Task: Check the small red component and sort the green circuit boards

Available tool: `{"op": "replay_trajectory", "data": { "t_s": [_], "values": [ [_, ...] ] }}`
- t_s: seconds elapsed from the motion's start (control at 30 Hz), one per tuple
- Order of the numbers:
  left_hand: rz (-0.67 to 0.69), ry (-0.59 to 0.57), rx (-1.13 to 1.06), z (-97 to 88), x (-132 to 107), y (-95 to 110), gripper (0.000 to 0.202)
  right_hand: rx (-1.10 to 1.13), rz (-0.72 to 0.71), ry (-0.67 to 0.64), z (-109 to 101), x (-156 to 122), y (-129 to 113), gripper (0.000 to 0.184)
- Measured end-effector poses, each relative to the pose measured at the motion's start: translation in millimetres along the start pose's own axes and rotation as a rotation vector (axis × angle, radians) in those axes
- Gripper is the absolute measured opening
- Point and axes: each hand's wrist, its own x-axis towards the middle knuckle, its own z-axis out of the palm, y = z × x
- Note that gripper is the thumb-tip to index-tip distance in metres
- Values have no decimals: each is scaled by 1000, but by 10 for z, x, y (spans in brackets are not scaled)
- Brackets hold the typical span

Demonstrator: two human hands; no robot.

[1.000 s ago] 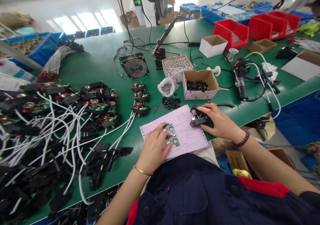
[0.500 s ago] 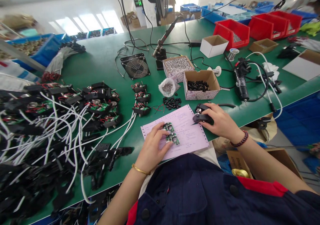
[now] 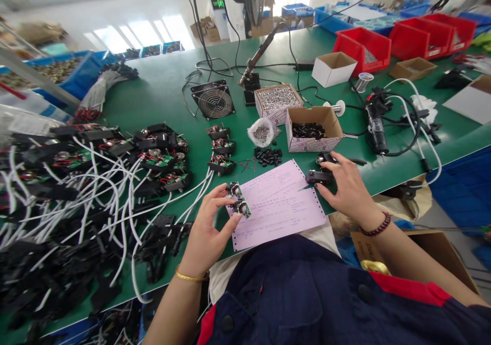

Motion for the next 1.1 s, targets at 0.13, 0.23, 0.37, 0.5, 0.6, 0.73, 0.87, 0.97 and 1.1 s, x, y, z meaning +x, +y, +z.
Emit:
{"op": "replay_trajectory", "data": {
  "t_s": [0.13,0.23,0.37,0.5,0.6,0.73,0.87,0.97,1.1],
  "values": [
    [35,16,111,-28,-122,11,18,-4,-23,12,-50,11,-47,44],
    [54,28,198,-34,-196,-13,17,40,-106,65,-114,-5,-146,38],
    [50,32,288,-37,-256,-69,18,182,-295,16,-159,-94,-355,25],
    [63,29,350,-23,-275,-90,19,211,-421,-187,-51,-178,-546,32],
    [80,31,377,-11,-274,-78,19,152,-413,-290,80,-196,-612,38],
    [79,37,369,-14,-280,-54,20,124,-391,-341,187,-183,-614,40],
    [74,40,375,-18,-302,-51,20,122,-369,-345,209,-174,-614,41],
    [84,39,401,-5,-316,-58,20,114,-353,-341,214,-183,-630,41],
    [95,39,415,10,-315,-52,19,131,-342,-339,215,-187,-639,41]
  ]
}}
